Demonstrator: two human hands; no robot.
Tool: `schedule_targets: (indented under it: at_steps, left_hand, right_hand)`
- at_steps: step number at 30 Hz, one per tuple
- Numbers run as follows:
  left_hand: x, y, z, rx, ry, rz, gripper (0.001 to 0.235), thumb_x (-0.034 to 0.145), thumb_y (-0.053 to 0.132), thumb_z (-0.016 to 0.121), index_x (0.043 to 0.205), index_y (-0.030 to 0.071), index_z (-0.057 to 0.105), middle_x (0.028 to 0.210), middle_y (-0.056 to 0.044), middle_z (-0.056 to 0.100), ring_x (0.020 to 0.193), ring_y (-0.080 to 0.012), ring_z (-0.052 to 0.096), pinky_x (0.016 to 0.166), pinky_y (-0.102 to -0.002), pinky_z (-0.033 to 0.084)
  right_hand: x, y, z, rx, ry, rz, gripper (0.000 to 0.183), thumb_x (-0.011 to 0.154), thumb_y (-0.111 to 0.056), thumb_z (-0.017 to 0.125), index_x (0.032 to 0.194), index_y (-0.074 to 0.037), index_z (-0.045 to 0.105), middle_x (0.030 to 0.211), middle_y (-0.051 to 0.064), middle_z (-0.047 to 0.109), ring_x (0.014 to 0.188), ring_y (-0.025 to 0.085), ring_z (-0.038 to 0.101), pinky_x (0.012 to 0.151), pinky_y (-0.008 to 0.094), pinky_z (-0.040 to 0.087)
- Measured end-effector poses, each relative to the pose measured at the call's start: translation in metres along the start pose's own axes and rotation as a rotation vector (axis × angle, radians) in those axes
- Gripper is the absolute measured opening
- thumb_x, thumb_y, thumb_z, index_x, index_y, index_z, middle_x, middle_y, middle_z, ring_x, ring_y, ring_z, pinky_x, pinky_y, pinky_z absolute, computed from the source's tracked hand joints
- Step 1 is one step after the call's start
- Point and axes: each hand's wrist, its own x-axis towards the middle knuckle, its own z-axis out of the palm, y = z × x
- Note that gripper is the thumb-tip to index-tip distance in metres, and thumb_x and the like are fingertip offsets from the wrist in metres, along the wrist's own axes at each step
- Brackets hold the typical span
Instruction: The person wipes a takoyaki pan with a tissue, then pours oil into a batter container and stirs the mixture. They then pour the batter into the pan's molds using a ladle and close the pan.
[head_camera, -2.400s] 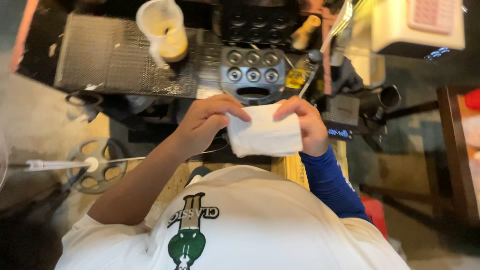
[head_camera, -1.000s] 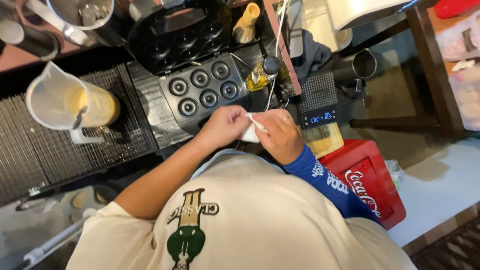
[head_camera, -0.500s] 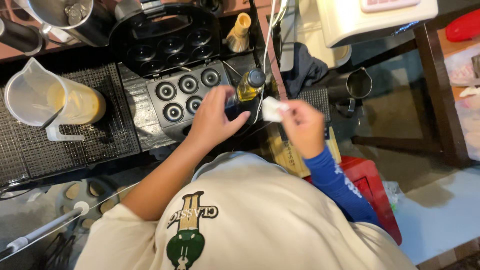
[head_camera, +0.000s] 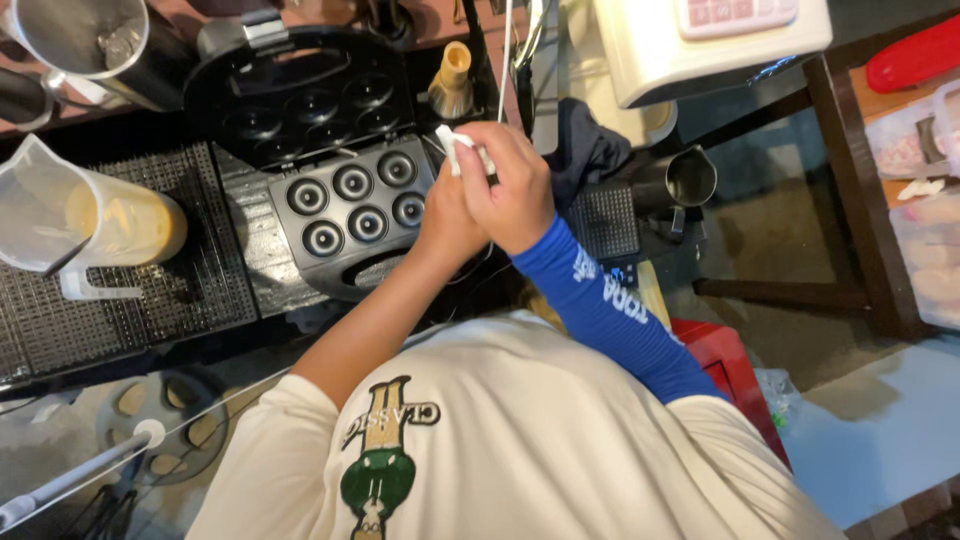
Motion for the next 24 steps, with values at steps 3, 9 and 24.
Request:
schedule_targets:
  at_steps: [3, 9, 24]
  left_hand:
    - [-0.004, 0.023, -0.006, 0.061, 0.010, -0.021, 0.057, 0.076, 0.031, 0.086, 0.123, 0.007, 0.064, 0.112, -0.018, 0.066, 0.101, -0.0405, 0.069, 0.084, -0.047, 0.056]
    - [-0.015, 0.054, -0.038, -0.037, -0.189, -0.006, 0.051, 0.065, 0.032, 0.087, 0.105, 0.009, 0.067, 0.086, -0.007, 0.074, 0.082, -0.0275, 0.075, 0.076, -0.039, 0.059]
    - [-0.043, 0.073, -0.129, 0.110, -0.098, 0.170, 0.053, 0.062, 0.032, 0.086, 0.096, 0.005, 0.056, 0.089, -0.012, 0.061, 0.081, -0.0340, 0.065, 0.066, -0.042, 0.051]
  right_hand:
    - [-0.002, 0.002, -0.003, 0.079, 0.102, 0.163, 0.005, 0.104, -0.003, 0.067, 0.109, -0.002, 0.065, 0.091, 0.007, 0.071, 0.081, 0.015, 0.074, 0.074, 0.031, 0.058]
    - [-0.008, -0.013, -0.027, 0.622, -0.173, 0.476, 0.011, 0.107, -0.009, 0.059, 0.111, 0.001, 0.058, 0.097, 0.004, 0.068, 0.082, 0.007, 0.067, 0.065, 0.025, 0.057]
    - [0.000, -0.102, -0.018, 0.172, -0.145, 0.014, 0.008, 0.113, -0.003, 0.051, 0.120, 0.000, 0.053, 0.111, 0.014, 0.071, 0.106, 0.024, 0.077, 0.092, 0.031, 0.060]
